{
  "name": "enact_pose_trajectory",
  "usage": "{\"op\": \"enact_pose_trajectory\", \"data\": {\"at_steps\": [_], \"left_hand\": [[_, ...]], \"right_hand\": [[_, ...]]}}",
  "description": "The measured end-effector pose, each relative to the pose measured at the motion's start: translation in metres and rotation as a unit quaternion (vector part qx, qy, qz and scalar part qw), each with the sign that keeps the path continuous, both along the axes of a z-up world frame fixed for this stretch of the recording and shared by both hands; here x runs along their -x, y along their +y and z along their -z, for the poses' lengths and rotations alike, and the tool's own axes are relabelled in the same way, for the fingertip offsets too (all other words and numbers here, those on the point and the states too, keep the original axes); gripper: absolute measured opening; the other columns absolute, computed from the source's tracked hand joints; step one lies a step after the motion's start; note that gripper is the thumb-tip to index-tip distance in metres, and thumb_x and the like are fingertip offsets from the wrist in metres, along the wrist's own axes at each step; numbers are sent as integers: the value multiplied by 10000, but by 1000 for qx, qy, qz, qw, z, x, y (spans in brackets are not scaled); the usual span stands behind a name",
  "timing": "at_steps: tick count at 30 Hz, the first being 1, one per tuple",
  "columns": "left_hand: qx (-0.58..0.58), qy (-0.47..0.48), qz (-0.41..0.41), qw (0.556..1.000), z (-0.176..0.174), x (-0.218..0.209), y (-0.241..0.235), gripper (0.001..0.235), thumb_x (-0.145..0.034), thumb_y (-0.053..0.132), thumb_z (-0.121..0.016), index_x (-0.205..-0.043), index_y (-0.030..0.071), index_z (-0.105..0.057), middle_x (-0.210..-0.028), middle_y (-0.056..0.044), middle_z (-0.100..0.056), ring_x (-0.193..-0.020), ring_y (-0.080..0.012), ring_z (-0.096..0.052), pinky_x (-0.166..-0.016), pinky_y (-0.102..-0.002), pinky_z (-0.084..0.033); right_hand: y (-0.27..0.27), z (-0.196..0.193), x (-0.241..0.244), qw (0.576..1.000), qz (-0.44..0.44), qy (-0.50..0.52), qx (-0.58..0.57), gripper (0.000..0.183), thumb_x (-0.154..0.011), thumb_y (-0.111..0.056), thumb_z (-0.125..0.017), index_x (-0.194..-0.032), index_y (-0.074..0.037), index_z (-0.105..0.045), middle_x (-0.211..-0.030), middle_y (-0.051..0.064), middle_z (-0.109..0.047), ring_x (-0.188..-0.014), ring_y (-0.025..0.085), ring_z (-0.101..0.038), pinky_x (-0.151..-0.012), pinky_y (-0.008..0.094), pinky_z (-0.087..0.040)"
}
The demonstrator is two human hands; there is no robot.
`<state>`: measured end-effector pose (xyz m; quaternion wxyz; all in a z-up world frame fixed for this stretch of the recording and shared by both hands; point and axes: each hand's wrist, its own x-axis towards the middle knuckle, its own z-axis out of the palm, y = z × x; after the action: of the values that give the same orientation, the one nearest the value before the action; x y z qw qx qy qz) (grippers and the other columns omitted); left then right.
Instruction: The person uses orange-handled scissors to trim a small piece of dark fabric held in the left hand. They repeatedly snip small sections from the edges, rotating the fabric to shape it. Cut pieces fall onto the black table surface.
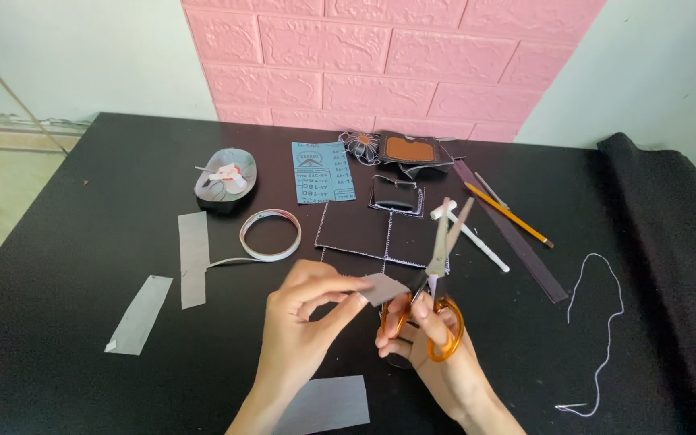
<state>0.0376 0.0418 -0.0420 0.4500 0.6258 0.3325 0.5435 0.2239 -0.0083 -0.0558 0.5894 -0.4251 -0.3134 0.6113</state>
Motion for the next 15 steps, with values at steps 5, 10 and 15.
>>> {"op": "enact_pose_trajectory", "data": {"at_steps": [5, 10, 15], "left_hand": [[-115, 76, -9, 990, -4, -4, -4, 145, -879, 64, -780, -952, 177, -836, -908, 7, -789, -782, -103, -726, -712, -231, -563], [56, -29, 61, 996, -8, -6, -5, 268, -905, 20, -655, -1127, 63, -801, -1055, -64, -835, -998, -97, -741, -1024, -363, -646], [214, -92, 146, 961, -14, -13, -7, 824, -761, 102, -822, -1505, 39, -473, -1035, -182, -843, -964, -192, -803, -898, -360, -671]], "right_hand": [[0, 8, -8, 999, 42, 23, -3, 246, -852, -148, -729, -717, -6, -580, -843, 280, -733, -804, 395, -750, -760, 460, -600], [-1, -4, -2, 994, 85, -36, 51, 224, -809, -70, -708, -928, 119, -696, -843, 285, -748, -786, 342, -714, -820, 466, -616], [-1, 16, -1, 985, 131, -47, -101, 83, -860, -16, -732, -854, 61, -701, -878, 173, -678, -736, 266, -682, -718, 387, -595]]}}
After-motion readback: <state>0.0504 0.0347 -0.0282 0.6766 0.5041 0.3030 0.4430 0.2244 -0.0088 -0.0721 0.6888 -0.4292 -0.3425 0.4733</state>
